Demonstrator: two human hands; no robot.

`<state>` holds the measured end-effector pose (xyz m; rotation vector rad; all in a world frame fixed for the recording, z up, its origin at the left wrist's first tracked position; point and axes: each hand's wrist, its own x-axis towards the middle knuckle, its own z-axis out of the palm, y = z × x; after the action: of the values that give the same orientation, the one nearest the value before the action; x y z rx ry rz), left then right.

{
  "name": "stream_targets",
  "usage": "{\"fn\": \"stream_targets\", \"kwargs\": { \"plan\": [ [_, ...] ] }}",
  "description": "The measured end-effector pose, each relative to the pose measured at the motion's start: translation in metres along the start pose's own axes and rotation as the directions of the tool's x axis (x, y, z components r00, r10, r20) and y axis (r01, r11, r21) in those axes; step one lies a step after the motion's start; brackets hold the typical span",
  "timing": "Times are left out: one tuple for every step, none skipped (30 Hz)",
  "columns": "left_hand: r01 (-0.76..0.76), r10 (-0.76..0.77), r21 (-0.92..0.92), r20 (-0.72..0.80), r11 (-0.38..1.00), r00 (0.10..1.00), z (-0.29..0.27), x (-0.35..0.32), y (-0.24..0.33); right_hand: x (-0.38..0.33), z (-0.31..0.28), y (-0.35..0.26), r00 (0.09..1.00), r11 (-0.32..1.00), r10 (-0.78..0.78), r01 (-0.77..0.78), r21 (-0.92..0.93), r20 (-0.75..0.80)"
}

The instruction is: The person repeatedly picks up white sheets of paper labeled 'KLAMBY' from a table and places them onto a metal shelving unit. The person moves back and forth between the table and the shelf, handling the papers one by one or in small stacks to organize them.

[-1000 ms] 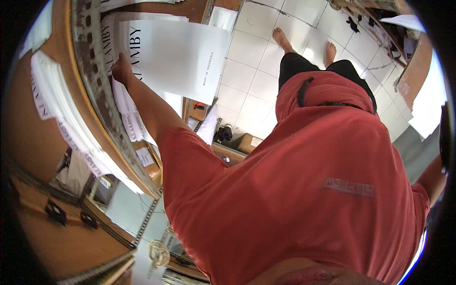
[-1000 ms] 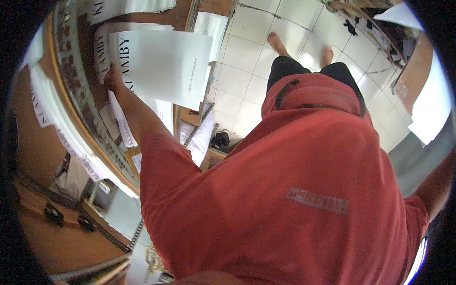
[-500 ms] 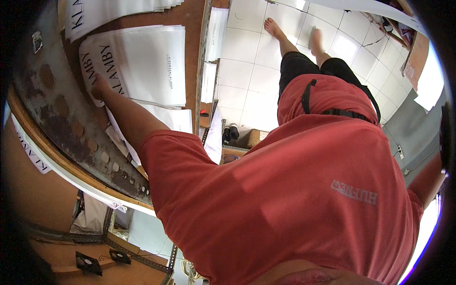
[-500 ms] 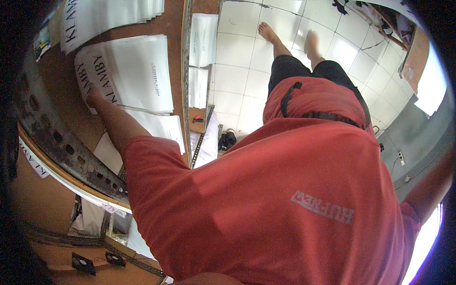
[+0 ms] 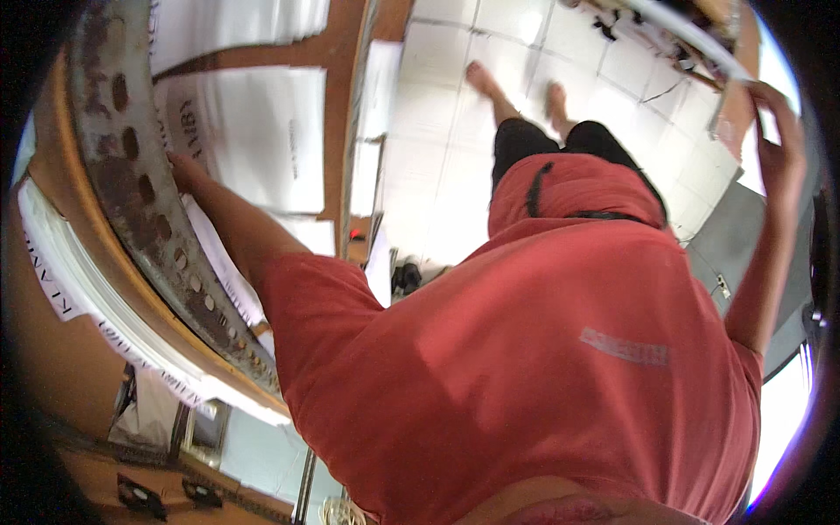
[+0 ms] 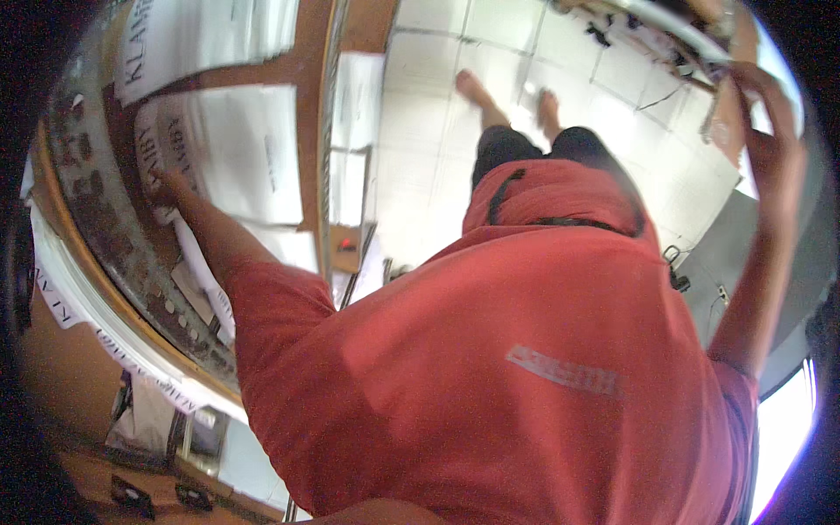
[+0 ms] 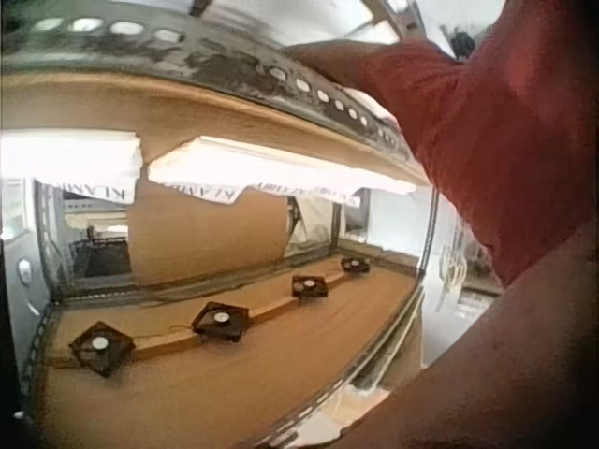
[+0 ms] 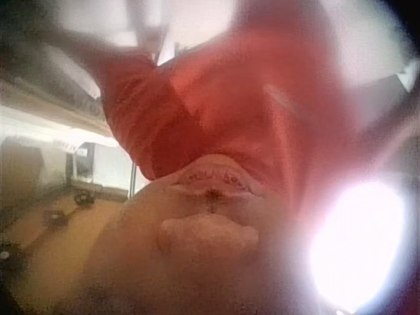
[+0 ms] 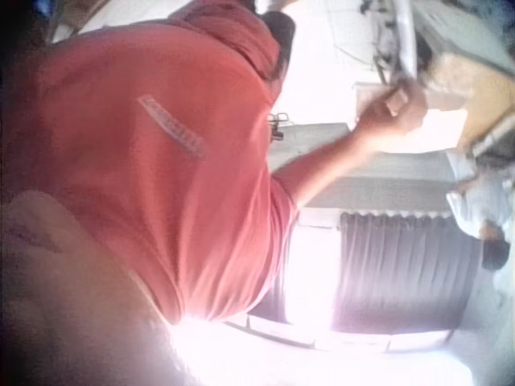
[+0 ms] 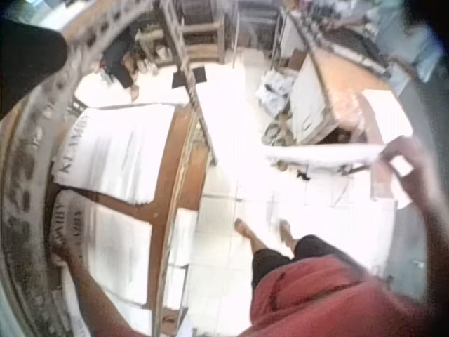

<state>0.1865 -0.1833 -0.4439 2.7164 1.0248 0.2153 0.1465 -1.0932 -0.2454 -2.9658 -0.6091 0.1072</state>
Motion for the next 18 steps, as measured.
{"fn": "stream_targets", "kwargs": {
  "plan": [
    [-0.05,0.043,-0.067,-0.103,0.996,0.994,-0.003,-0.015,0.008,-0.001,0.011,-0.017,0.997,0.985,0.074,-0.073,0.155,-0.003],
    [-0.132,0.099,-0.131,-0.23,0.983,0.968,-0.009,-0.037,0.019,-0.002,0.026,-0.037,0.988,0.897,0.156,-0.145,0.418,0.009],
    [-0.21,0.133,-0.206,-0.334,0.956,0.933,-0.004,-0.061,0.028,0.001,0.038,-0.069,0.975,0.775,0.223,-0.178,0.606,0.0],
    [-0.298,0.161,-0.259,-0.445,0.919,0.881,-0.007,-0.093,0.051,-0.001,0.039,-0.074,0.998,0.991,-0.005,0.013,0.135,-0.058],
    [-0.362,0.173,-0.326,-0.487,0.873,0.856,-0.004,-0.125,0.083,-0.011,0.042,-0.09,0.994,0.997,-0.022,0.029,0.065,-0.108],
    [-0.33,0.13,-0.418,-0.439,0.846,0.889,-0.007,-0.168,0.123,-0.008,0.041,-0.105,0.986,0.996,-0.066,0.074,0.052,-0.153],
    [-0.315,0.157,-0.359,-0.406,0.879,0.9,0.003,-0.212,0.142,-0.006,0.039,-0.115,0.989,0.991,-0.044,0.061,0.12,-0.142],
    [-0.478,0.226,-0.587,-0.451,0.653,0.863,0.02,-0.253,0.168,-0.002,0.045,-0.115,0.981,0.989,-0.059,0.082,0.122,-0.184],
    [-0.477,0.313,-0.553,-0.368,0.683,0.876,0.017,-0.296,0.2,-0.004,0.043,-0.119,0.988,0.995,-0.064,0.074,0.063,-0.144],
    [-0.419,0.303,-0.692,-0.292,0.588,0.907,0.015,-0.339,0.235,-0.011,0.057,-0.111,0.981,0.992,-0.089,0.103,0.072,-0.173],
    [-0.435,0.369,-0.728,-0.264,0.529,0.891,0.015,-0.376,0.264,-0.014,0.06,-0.11,0.971,0.986,-0.145,0.158,0.056,-0.188],
    [-0.514,0.463,-0.734,-0.303,0.445,0.833,0.012,-0.405,0.293,-0.015,0.059,-0.111,0.967,0.981,-0.183,0.192,0.031,-0.18],
    [-0.663,0.601,-0.626,-0.362,0.41,0.713,-0.017,-0.432,0.329,-0.016,0.054,-0.113,0.959,0.973,-0.213,0.225,0.049,-0.185],
    [-0.659,0.668,-0.662,-0.313,0.356,0.675,-0.032,-0.456,0.356,-0.019,0.053,-0.113,0.947,0.964,-0.253,0.264,0.03,-0.195],
    [-0.748,0.784,-0.58,-0.278,0.324,0.555,-0.066,-0.473,0.381,-0.023,0.055,-0.115,0.938,0.956,-0.285,0.294,0.017,-0.2],
    [-0.814,0.849,-0.485,-0.235,0.319,0.473,-0.085,-0.488,0.396,-0.028,0.055,-0.114,0.925,0.945,-0.316,0.326,0.014,-0.212],
    [-0.866,0.903,-0.397,-0.171,0.303,0.394,-0.092,-0.503,0.406,-0.034,0.057,-0.112,0.916,0.936,-0.341,0.352,0.013,-0.213],
    [-0.872,0.91,-0.384,-0.152,0.305,0.385,-0.087,-0.516,0.409,-0.041,0.059,-0.111,0.897,0.924,-0.368,0.382,0.012,-0.243]
  ]
}}
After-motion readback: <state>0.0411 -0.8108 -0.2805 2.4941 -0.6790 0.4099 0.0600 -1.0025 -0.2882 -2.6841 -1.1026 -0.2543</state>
